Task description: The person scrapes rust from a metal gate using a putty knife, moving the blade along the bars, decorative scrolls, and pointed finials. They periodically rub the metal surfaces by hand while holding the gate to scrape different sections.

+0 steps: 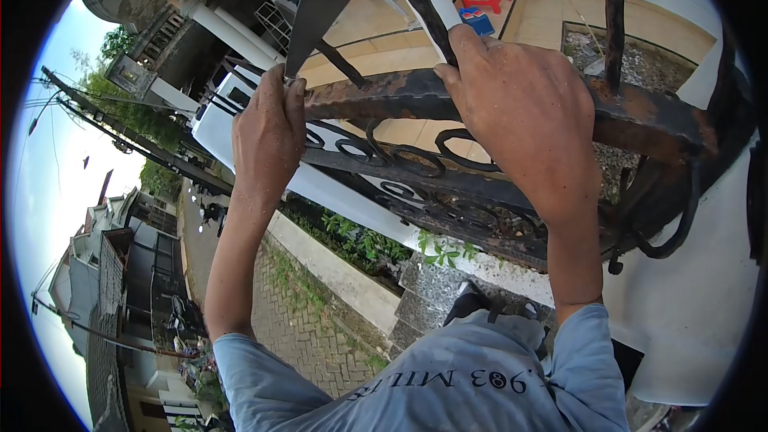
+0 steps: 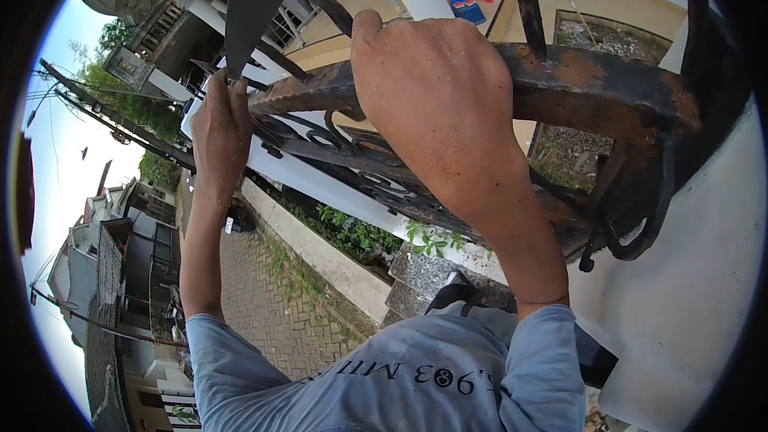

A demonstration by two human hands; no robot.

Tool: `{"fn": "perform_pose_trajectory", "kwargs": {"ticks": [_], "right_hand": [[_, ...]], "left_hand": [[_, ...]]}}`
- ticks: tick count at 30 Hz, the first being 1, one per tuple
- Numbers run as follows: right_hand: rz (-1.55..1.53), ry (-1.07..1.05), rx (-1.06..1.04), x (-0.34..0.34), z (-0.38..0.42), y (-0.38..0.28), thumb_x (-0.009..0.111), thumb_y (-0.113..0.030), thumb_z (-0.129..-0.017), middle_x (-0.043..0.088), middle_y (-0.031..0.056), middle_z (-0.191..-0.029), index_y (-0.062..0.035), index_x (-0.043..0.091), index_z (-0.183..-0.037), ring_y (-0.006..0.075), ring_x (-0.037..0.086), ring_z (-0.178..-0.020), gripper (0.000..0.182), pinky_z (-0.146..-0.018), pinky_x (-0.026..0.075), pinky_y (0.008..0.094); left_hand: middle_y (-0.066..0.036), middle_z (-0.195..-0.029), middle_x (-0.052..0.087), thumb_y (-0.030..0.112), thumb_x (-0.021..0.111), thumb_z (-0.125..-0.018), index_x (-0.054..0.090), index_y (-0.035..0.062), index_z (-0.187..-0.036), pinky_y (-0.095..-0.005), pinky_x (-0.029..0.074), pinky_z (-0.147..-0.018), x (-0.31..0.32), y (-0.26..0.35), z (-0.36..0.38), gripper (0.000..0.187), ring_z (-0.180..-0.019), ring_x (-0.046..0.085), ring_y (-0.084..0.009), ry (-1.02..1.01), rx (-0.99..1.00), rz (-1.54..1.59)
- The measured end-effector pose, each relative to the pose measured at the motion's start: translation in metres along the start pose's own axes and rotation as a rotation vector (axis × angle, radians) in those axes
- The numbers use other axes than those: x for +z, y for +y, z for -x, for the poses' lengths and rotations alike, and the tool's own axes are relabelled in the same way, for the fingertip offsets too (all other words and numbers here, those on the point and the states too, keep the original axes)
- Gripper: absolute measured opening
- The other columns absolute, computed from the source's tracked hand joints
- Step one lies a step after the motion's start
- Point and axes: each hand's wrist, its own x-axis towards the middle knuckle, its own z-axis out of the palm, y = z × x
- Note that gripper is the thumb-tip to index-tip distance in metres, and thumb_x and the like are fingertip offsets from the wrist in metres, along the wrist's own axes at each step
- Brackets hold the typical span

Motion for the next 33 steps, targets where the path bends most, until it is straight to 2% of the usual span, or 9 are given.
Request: {"fn": "perform_pose_trajectory", "kwargs": {"ticks": [8,11,13,22,26,27,29,32,33], "right_hand": [[0.006,0.04,-0.033,0.001,0.002,0.0,0.059,-0.027,-0.091,0.066,0.0138,-0.069,-0.0024,0.059,-0.097,0.0282,0.068,-0.065,0.025,-0.06,0.055,0.0387],[-0.044,-0.002,-0.007,-0.001,0.0,-0.001,0.059,-0.026,-0.091,0.066,0.0138,-0.069,-0.0023,0.059,-0.096,0.0282,0.068,-0.064,0.024,-0.059,0.055,0.0384],[-0.035,0.032,-0.013,-0.001,-0.001,0.0,0.059,-0.026,-0.091,0.066,0.0138,-0.069,-0.0022,0.06,-0.096,0.0281,0.068,-0.065,0.025,-0.059,0.055,0.0385],[0.004,0.005,-0.022,0.0,0.001,-0.002,0.059,-0.027,-0.091,0.066,0.0138,-0.069,-0.0029,0.06,-0.097,0.0275,0.068,-0.065,0.024,-0.06,0.055,0.039],[0.017,0.025,-0.025,0.003,0.002,0.0,0.058,-0.026,-0.092,0.066,0.014,-0.069,-0.003,0.06,-0.097,0.0275,0.068,-0.065,0.024,-0.06,0.055,0.0389],[0.006,0.003,-0.016,0.002,0.003,-0.001,0.058,-0.026,-0.091,0.066,0.0141,-0.07,-0.0029,0.06,-0.097,0.0276,0.068,-0.065,0.024,-0.06,0.055,0.039],[-0.005,-0.025,-0.002,0.0,0.001,-0.001,0.059,-0.026,-0.091,0.066,0.0141,-0.07,-0.0029,0.06,-0.097,0.0277,0.068,-0.065,0.024,-0.061,0.055,0.0393],[-0.018,0.055,-0.016,0.003,0.003,-0.001,0.058,-0.026,-0.091,0.066,0.0142,-0.07,-0.0028,0.06,-0.098,0.0281,0.068,-0.065,0.025,-0.06,0.055,0.0394],[-0.025,0.037,-0.009,0.003,0.005,-0.002,0.059,-0.026,-0.091,0.066,0.0141,-0.07,-0.0027,0.06,-0.098,0.0283,0.068,-0.065,0.025,-0.06,0.055,0.0395]], "left_hand": [[-0.018,-0.091,0.064,0.021,0.054,-0.095,0.051,0.0025,-0.111,-0.043,0.052,-0.055,0.001,0.009,0.008,0.024,-0.068,0.065,-0.0363,-0.041,-0.081,0.055],[-0.018,-0.083,0.065,0.019,0.054,-0.095,0.053,0.0006,-0.112,-0.042,0.052,-0.053,0.003,0.013,0.013,0.025,-0.066,0.065,-0.0353,-0.042,0.075,0.038],[-0.017,-0.085,0.065,0.019,0.055,-0.095,0.053,0.0005,-0.113,-0.0417,0.052,-0.054,0.003,0.006,0.011,0.026,-0.066,0.066,-0.0345,0.026,-0.082,0.1],[-0.019,-0.086,0.065,0.019,0.054,-0.096,0.053,-0.0005,-0.11,-0.0428,0.052,-0.055,0.011,0.011,0.019,0.024,-0.067,0.066,-0.0359,-0.001,0.072,0.044],[-0.018,-0.088,0.066,0.018,0.053,-0.096,0.052,-0.0003,-0.11,-0.0431,0.051,-0.056,-0.007,0.009,0.007,0.023,-0.068,0.065,-0.0359,0.029,-0.146,0.106],[-0.017,-0.082,0.066,0.017,0.053,-0.096,0.052,-0.0003,-0.11,-0.0423,0.051,-0.054,-0.002,0.013,0.012,0.022,-0.064,0.065,-0.0341,0.042,0.03,0.008],[-0.017,-0.081,0.066,0.017,0.053,-0.096,0.053,-0.0001,-0.109,-0.0415,0.051,-0.054,-0.008,0.017,0.011,0.021,-0.064,0.066,-0.0329,-0.012,0.093,-0.027],[-0.018,-0.089,0.067,0.018,0.053,-0.096,0.056,-0.0004,-0.109,-0.0412,0.052,-0.056,-0.03,0.022,-0.002,0.023,-0.069,0.068,-0.0318,0.049,-0.165,0.01],[-0.019,-0.087,0.068,0.018,0.053,-0.096,0.056,-0.0008,-0.111,-0.0404,0.052,-0.054,-0.024,0.026,0.004,0.024,-0.065,0.067,-0.0319,0.016,-0.022,-0.096]]}}
